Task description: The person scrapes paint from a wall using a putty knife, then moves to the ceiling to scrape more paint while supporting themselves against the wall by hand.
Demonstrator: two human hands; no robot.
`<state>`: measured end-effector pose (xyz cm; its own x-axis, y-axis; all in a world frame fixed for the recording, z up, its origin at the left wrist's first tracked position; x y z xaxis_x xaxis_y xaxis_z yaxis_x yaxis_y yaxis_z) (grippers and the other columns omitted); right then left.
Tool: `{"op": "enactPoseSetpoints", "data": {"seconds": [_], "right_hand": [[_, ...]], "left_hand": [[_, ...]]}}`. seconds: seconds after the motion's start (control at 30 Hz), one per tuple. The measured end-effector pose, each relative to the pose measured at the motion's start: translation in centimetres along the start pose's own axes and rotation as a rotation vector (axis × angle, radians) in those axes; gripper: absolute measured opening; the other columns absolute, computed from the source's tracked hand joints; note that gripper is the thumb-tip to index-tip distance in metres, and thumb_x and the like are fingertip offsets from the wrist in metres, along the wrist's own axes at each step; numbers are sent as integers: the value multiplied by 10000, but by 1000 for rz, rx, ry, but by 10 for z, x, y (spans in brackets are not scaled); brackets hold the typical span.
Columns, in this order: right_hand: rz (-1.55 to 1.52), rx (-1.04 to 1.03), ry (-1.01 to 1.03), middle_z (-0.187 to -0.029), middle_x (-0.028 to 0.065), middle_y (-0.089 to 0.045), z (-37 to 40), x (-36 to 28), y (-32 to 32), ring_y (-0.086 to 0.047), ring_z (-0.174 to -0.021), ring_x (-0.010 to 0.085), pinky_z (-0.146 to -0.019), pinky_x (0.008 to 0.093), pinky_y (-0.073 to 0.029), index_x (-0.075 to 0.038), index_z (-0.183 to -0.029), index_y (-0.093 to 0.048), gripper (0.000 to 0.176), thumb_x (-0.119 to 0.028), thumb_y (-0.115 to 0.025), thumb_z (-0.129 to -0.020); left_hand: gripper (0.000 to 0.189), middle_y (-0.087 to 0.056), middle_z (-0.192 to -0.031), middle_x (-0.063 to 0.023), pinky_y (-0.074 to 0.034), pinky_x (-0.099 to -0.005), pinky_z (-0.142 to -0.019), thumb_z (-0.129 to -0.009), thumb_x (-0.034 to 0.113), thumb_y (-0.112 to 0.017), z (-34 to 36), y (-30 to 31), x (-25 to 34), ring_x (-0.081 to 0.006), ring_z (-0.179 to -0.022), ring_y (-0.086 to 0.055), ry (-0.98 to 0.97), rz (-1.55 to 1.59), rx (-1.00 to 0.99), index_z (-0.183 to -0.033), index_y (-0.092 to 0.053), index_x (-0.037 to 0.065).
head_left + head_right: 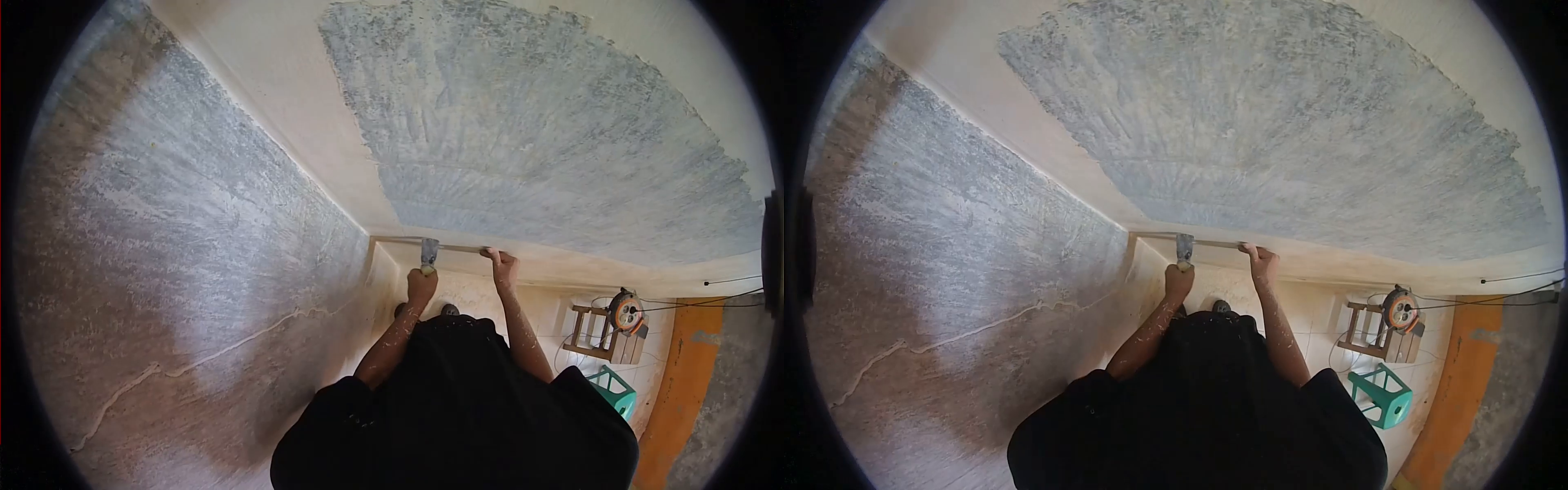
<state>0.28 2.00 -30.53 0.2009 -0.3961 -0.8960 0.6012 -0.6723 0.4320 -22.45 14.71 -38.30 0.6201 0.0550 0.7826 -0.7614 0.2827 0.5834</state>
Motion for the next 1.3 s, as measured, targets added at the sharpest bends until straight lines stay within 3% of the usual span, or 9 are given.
{"op": "enactPoseSetpoints", "data": {"seconds": [0.03,0.13,0.27,0.3,0.4,0.8,1.13,1.23,1.3], "right_hand": [[-64,3,35,-848,99,-731,0,-1,-1,-655,-792,135,-789,289,-493,-10,-891,-748,327,-309,-616,-909],[-62,12,17,-851,102,-731,3,1,-3,-661,-798,138,-785,289,-497,-13,-888,-749,321,-303,-613,-911],[-57,-10,26,-857,103,-730,-2,1,-4,-665,-809,152,-810,300,-493,-16,-892,-749,327,-311,-610,-912],[-63,-8,18,-860,105,-730,0,0,-4,-665,-816,156,-817,301,-492,-15,-892,-749,330,-313,-609,-912],[-5,-19,13,-866,110,-729,4,-2,-1,-664,-836,162,-829,303,-488,-16,-894,-749,330,-316,-613,-909],[-78,-43,18,-857,122,-727,-1,-2,-4,-658,-823,155,-814,295,-491,-4,-890,-746,339,-320,-624,-905],[15,-72,7,-868,117,-728,-3,-4,2,-657,-825,146,-814,296,-492,-18,-889,-750,355,-355,-639,-893],[28,-45,48,-814,118,-726,-4,-4,4,-674,-771,146,-745,290,-503,-61,-868,-761,323,-368,-659,-865],[4,-60,38,-831,118,-727,-4,0,2,-665,-798,148,-783,296,-498,-36,-874,-755,351,-367,-639,-886]], "left_hand": [[360,-619,-639,-244,-487,-437,-583,-743,240,-676,3,3,-4,-369,-648,-655,-1,-63,-1,-730,-609,-113],[360,-620,-690,-287,-488,-483,-589,-737,251,-680,-2,-1,-7,-442,-706,-644,98,88,-26,-713,-609,-101],[346,-615,-673,-279,-476,-474,-572,-734,229,-682,6,3,-7,-416,-695,-652,5,8,7,-712,-605,-108],[347,-619,-678,-281,-487,-481,-587,-732,231,-683,5,7,-5,-422,-709,-652,80,82,-57,-720,-612,-108],[337,-624,-681,-282,-494,-486,-591,-734,233,-677,1,-4,-1,-433,-711,-650,25,149,-70,-715,-621,-99],[327,-632,-677,-271,-521,-486,-599,-731,246,-669,9,10,3,-421,-701,-658,108,-68,23,-694,-632,-77],[319,-636,-706,-279,-525,-483,-628,-736,252,-668,12,-10,-1,-421,-729,-661,150,-38,-10,-720,-641,-66],[316,-637,-707,-278,-522,-484,-630,-740,249,-666,15,-9,0,-422,-737,-659,112,-26,-15,-721,-641,-65],[317,-638,-699,-271,-518,-484,-622,-741,249,-667,13,-9,-8,-419,-728,-659,143,-27,1,-720,-640,-67]]}}
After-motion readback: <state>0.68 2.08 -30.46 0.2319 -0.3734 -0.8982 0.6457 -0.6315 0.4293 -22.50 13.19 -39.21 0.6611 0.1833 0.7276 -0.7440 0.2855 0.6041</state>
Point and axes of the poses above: each hand's wrist, its own z-axis away from the middle knuckle, its own y-axis out of the back of the hand, x = y × z, the point moved 6 cm from there along -z, towards the middle knuckle
